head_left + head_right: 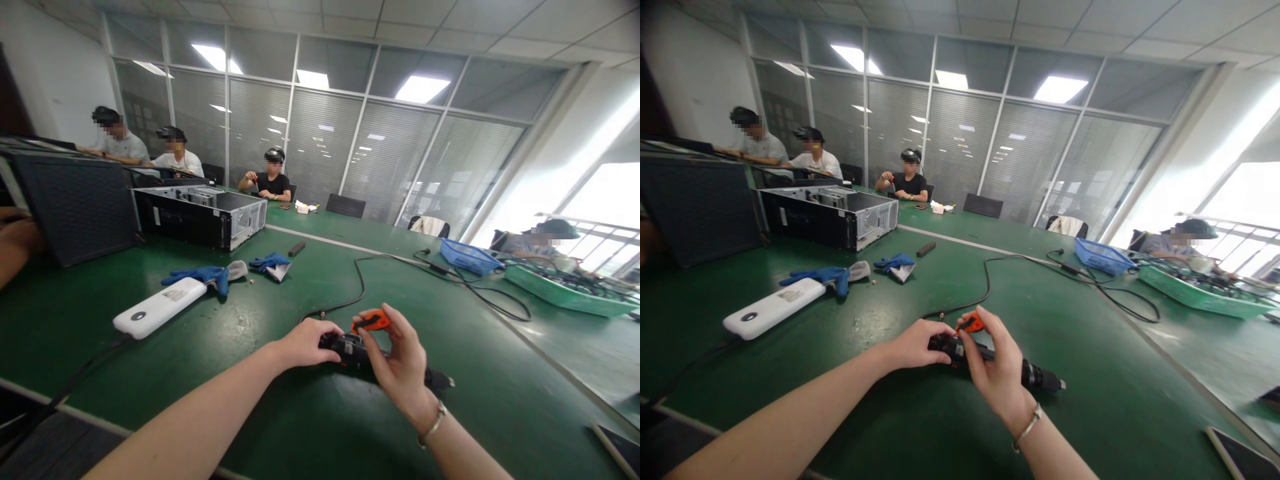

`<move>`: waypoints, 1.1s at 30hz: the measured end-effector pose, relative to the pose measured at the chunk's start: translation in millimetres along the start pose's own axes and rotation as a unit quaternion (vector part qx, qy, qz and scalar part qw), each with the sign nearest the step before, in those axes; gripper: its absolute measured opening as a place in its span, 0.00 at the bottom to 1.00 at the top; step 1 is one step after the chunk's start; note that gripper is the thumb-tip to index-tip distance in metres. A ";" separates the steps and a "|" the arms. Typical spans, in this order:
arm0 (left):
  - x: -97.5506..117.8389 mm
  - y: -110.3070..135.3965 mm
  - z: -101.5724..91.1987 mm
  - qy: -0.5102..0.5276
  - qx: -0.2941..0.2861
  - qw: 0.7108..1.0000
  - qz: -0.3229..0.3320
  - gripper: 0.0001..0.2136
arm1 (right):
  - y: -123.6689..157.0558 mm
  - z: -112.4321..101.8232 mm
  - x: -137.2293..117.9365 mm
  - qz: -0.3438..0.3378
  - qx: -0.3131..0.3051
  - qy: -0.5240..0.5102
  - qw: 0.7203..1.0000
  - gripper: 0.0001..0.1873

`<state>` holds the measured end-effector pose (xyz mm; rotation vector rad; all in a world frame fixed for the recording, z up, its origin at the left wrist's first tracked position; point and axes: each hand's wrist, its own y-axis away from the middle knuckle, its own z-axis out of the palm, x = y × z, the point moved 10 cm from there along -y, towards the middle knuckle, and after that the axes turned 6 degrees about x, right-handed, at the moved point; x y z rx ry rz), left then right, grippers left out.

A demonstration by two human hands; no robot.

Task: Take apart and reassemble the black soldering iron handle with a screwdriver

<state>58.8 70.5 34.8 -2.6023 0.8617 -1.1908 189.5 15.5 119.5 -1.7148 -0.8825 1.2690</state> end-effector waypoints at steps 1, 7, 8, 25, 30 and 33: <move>0.9 0.2 -0.4 -0.005 0.000 1.000 0.004 0.18 | 2.8 6.6 -0.7 -0.012 -0.020 0.012 1.000 0.29; -0.2 -0.4 0.7 -0.021 0.004 1.000 0.019 0.15 | 8.9 26.5 -1.5 -0.040 -0.063 0.062 0.995 0.29; -1.4 -0.7 1.7 -0.022 0.004 1.000 0.019 0.15 | 8.6 31.0 -3.7 -0.046 -0.078 0.065 0.994 0.29; -1.0 -2.0 3.9 -0.011 0.013 0.999 0.038 0.06 | 15.7 51.9 -13.4 -0.043 -0.118 0.084 0.988 0.32; 0.2 -1.8 3.0 -0.004 0.016 0.999 0.045 0.08 | 15.0 51.1 -17.3 -0.064 -0.106 0.069 0.990 0.31; 0.3 -2.0 4.0 -0.003 0.013 0.999 0.047 0.08 | 15.8 53.3 -18.4 -0.058 -0.111 0.065 0.990 0.32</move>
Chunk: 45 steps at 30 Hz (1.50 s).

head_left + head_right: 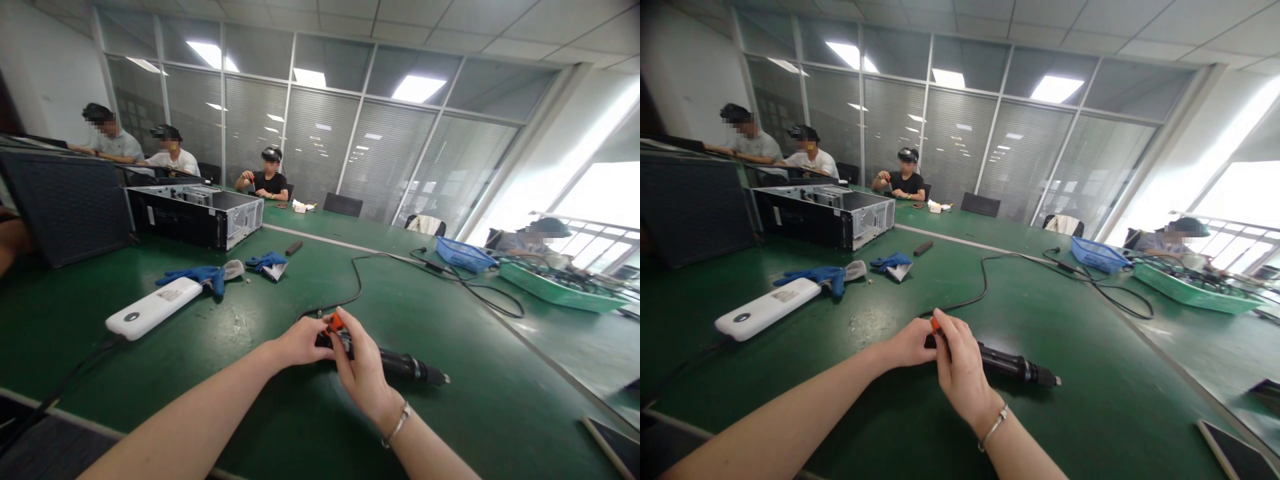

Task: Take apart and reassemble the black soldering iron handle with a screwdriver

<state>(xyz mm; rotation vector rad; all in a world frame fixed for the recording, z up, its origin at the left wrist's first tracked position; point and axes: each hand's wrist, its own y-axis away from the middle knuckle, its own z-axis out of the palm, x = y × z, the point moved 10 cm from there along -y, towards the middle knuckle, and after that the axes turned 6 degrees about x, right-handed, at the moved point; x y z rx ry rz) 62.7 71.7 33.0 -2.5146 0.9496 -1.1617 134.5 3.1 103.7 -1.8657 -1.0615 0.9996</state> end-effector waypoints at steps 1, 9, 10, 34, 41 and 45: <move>-0.5 0.1 0.9 0.001 -0.003 1.000 -0.002 0.08 | 0.3 -0.7 -0.9 -0.003 0.007 0.010 1.000 0.32; 1.2 0.8 0.3 0.001 0.002 1.000 0.013 0.09 | 2.4 -3.9 -2.9 -0.020 0.034 0.033 0.999 0.31; 0.8 0.7 0.5 0.000 0.002 1.000 0.012 0.09 | 2.7 -3.2 -3.3 -0.021 0.030 0.029 0.999 0.31; 1.5 0.0 -0.2 0.000 0.001 1.000 0.008 0.05 | 3.6 -3.0 -0.4 -0.002 0.014 0.006 1.000 0.32; 0.4 -0.2 0.2 -0.003 0.000 1.000 0.005 0.08 | 4.0 -4.1 -2.2 -0.021 0.018 0.005 1.000 0.32; 0.3 -0.2 -0.2 -0.003 0.003 1.000 0.001 0.06 | 4.8 -1.1 -1.9 -0.018 0.008 -0.014 1.000 0.32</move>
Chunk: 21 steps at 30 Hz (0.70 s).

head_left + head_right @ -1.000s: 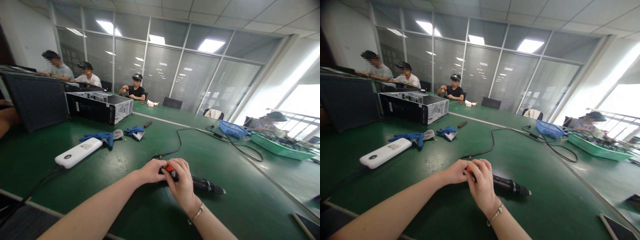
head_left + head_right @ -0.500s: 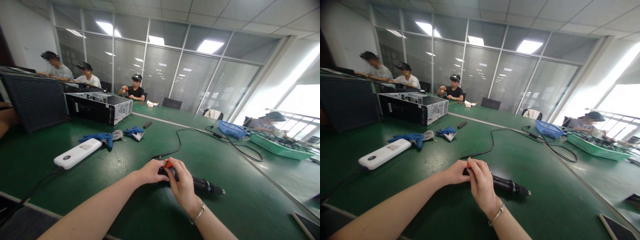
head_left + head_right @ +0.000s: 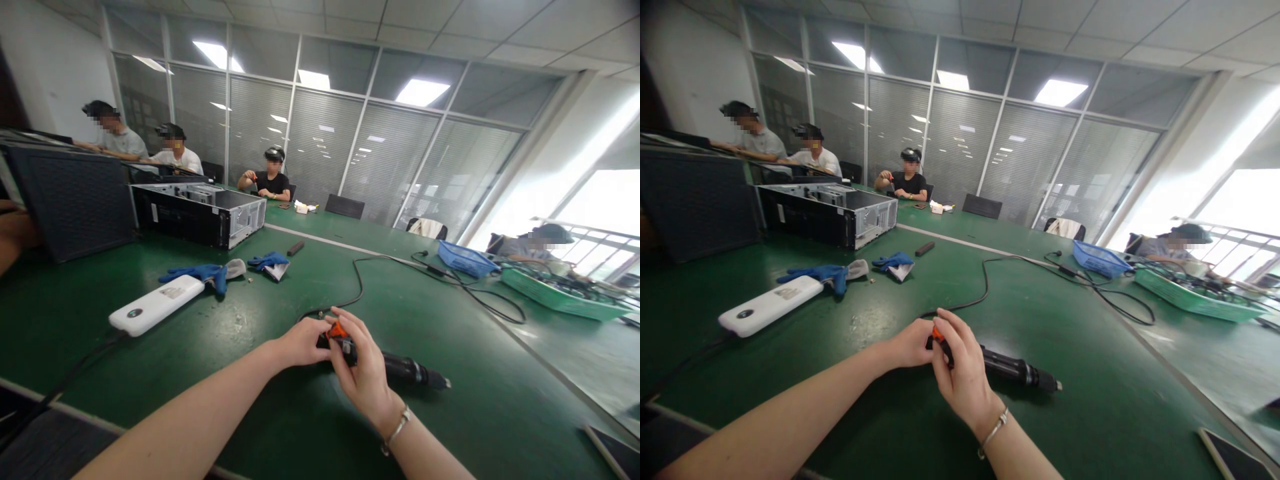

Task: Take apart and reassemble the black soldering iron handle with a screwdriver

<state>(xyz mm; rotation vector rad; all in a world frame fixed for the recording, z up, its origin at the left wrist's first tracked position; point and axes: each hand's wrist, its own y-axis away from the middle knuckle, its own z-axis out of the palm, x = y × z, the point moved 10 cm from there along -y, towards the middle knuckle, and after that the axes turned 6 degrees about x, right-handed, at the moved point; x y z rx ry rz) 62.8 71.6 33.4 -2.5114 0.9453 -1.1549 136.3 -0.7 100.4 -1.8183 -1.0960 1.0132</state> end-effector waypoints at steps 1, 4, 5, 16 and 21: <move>-0.4 0.1 -0.1 -0.001 0.000 1.000 -0.003 0.07 | 0.1 -1.8 0.5 -0.002 0.010 0.011 1.000 0.32; -0.2 0.4 -0.3 -0.002 -0.003 1.000 -0.006 0.08 | -0.1 -7.0 2.7 -0.001 0.032 0.045 0.998 0.29; 0.6 0.4 -0.5 0.000 -0.003 1.000 -0.004 0.09 | -0.4 -7.1 2.6 0.001 0.029 0.043 0.999 0.29; -3.2 0.7 1.1 -0.004 -0.004 1.000 -0.008 0.08 | -2.5 -7.6 -0.7 -0.001 0.027 0.051 0.998 0.27; 1.6 0.1 -0.5 0.000 -0.001 1.000 0.008 0.08 | -4.0 -1.0 -5.2 -0.012 -0.005 -0.013 1.000 0.30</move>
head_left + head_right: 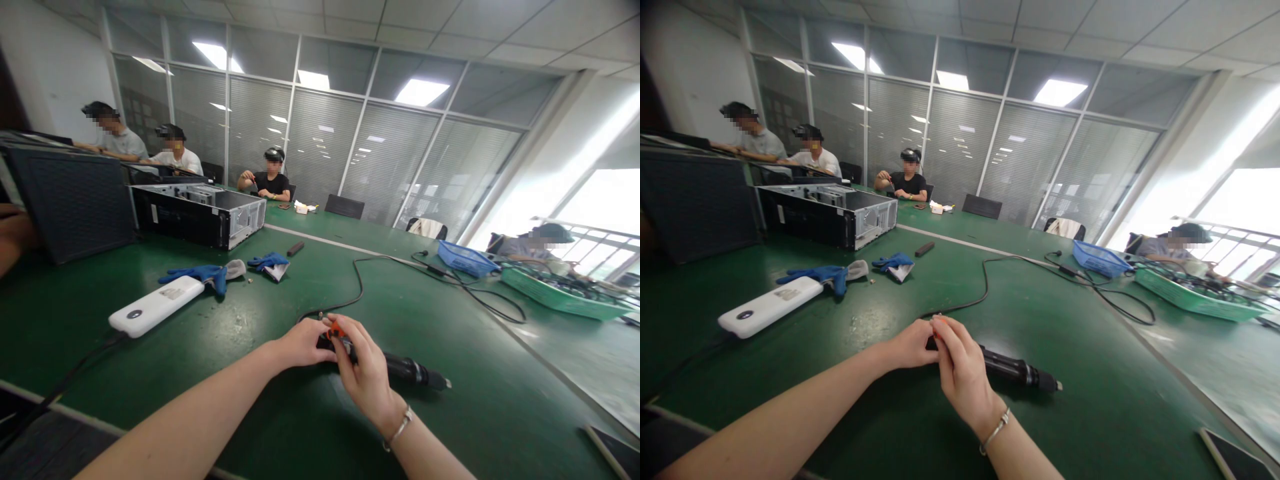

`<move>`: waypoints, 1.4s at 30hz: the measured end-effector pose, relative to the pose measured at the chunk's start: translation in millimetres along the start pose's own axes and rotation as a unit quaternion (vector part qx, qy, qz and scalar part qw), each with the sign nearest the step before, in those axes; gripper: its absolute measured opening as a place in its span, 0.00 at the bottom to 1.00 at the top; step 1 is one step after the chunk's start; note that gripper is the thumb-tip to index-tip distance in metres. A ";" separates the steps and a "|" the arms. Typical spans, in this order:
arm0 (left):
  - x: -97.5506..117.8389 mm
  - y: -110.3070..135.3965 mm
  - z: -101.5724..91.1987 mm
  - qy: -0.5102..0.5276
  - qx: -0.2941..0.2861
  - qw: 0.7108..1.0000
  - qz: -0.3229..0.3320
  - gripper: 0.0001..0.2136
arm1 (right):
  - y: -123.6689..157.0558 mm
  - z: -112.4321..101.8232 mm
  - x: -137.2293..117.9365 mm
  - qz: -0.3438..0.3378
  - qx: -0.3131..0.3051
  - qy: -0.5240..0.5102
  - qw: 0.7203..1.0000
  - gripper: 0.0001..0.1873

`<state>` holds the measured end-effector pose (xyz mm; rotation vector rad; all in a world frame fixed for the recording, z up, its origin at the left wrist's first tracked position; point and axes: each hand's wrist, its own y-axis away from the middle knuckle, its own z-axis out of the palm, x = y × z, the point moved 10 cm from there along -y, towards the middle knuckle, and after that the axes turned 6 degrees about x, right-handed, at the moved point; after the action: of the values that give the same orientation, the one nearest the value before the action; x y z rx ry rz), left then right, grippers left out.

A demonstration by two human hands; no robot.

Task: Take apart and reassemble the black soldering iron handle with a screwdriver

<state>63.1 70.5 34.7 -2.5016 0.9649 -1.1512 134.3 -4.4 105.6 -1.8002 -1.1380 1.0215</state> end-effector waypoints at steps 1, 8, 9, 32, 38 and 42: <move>-0.2 -0.1 0.1 -0.003 0.001 1.000 -0.002 0.08 | -0.2 1.6 -1.3 -0.001 -0.006 -0.010 1.000 0.31; -1.9 1.2 1.9 -0.004 -0.011 1.000 -0.016 0.11 | -2.6 -13.6 -0.4 0.012 0.062 0.038 0.997 0.25; -0.2 1.0 0.9 0.000 -0.008 1.000 -0.010 0.11 | -3.0 -12.5 -1.1 0.010 0.053 0.033 0.998 0.26; -4.5 0.8 2.5 -0.005 -0.004 1.000 -0.009 0.11 | 1.9 -10.8 7.4 0.011 0.052 0.052 0.997 0.25; -9.1 -0.1 4.7 -0.017 -0.007 1.000 -0.022 0.09 | 2.0 -5.3 7.2 0.017 0.028 0.024 0.999 0.25; -2.8 0.8 2.5 -0.011 -0.005 1.000 -0.006 0.08 | 4.4 -9.0 8.6 0.019 0.051 0.053 0.997 0.22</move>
<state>63.3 71.6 30.9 -2.5259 0.9549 -1.1213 146.3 0.6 103.3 -1.7795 -0.9745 0.9754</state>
